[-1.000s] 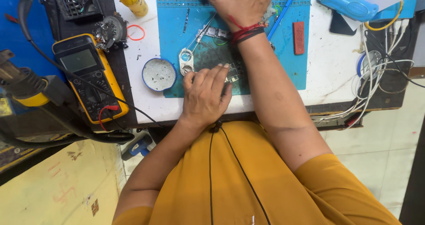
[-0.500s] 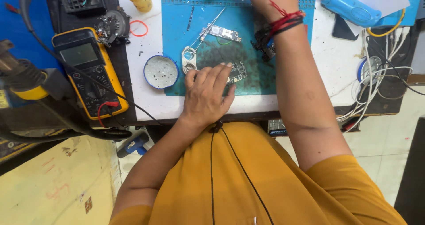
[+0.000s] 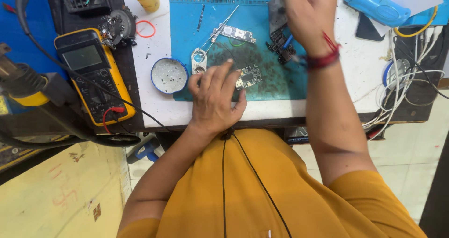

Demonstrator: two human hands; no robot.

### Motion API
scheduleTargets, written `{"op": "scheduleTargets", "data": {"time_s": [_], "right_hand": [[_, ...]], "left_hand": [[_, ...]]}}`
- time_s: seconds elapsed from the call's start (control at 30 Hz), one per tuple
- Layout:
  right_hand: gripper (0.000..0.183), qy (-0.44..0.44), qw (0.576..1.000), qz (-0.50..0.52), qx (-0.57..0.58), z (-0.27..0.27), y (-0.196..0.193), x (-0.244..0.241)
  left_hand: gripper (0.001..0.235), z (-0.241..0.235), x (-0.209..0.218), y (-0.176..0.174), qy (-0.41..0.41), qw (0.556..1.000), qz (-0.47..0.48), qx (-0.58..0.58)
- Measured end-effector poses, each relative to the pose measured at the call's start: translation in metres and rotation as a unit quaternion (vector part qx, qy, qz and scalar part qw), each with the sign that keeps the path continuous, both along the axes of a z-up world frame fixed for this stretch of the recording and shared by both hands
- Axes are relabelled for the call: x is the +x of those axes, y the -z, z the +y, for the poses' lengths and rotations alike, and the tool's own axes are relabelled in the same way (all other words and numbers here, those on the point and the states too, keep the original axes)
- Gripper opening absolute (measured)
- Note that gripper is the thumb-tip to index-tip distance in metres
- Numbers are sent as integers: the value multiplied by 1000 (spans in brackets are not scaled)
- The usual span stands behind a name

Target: The person uses a hot air gun and tweezers to remove a component from a small circuit board, then uses a soldering iron to reflow solder on the board. They clean the board with a toothbrush and a blue pen-like tool, and inspect the work area.

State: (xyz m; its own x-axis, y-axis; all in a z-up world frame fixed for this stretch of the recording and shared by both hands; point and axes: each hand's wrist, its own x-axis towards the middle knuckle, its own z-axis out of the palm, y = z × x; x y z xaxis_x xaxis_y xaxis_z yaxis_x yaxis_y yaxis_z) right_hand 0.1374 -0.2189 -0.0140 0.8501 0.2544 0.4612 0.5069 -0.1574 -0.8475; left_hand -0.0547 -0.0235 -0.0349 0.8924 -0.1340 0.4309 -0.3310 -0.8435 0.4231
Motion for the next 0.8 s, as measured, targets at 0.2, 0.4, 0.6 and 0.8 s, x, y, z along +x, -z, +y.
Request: {"op": "scheduleTargets", "data": {"time_s": [0.2, 0.4, 0.6, 0.8], "right_hand": [[22, 8, 966, 246, -79, -42, -32, -90], [19, -30, 940, 120, -317, -53, -47, -131], [18, -52, 931, 49, -359, -55, -39, -141], [17, -33, 911, 27, -409, -39, -49, -144]], "left_hand": [[30, -1, 0, 5, -4, 1000, 19, 0], [24, -1, 1, 5, -4, 1000, 21, 13], [22, -2, -3, 9, -9, 999, 16, 30], [21, 0, -2, 7, -8, 1000, 13, 16]]}}
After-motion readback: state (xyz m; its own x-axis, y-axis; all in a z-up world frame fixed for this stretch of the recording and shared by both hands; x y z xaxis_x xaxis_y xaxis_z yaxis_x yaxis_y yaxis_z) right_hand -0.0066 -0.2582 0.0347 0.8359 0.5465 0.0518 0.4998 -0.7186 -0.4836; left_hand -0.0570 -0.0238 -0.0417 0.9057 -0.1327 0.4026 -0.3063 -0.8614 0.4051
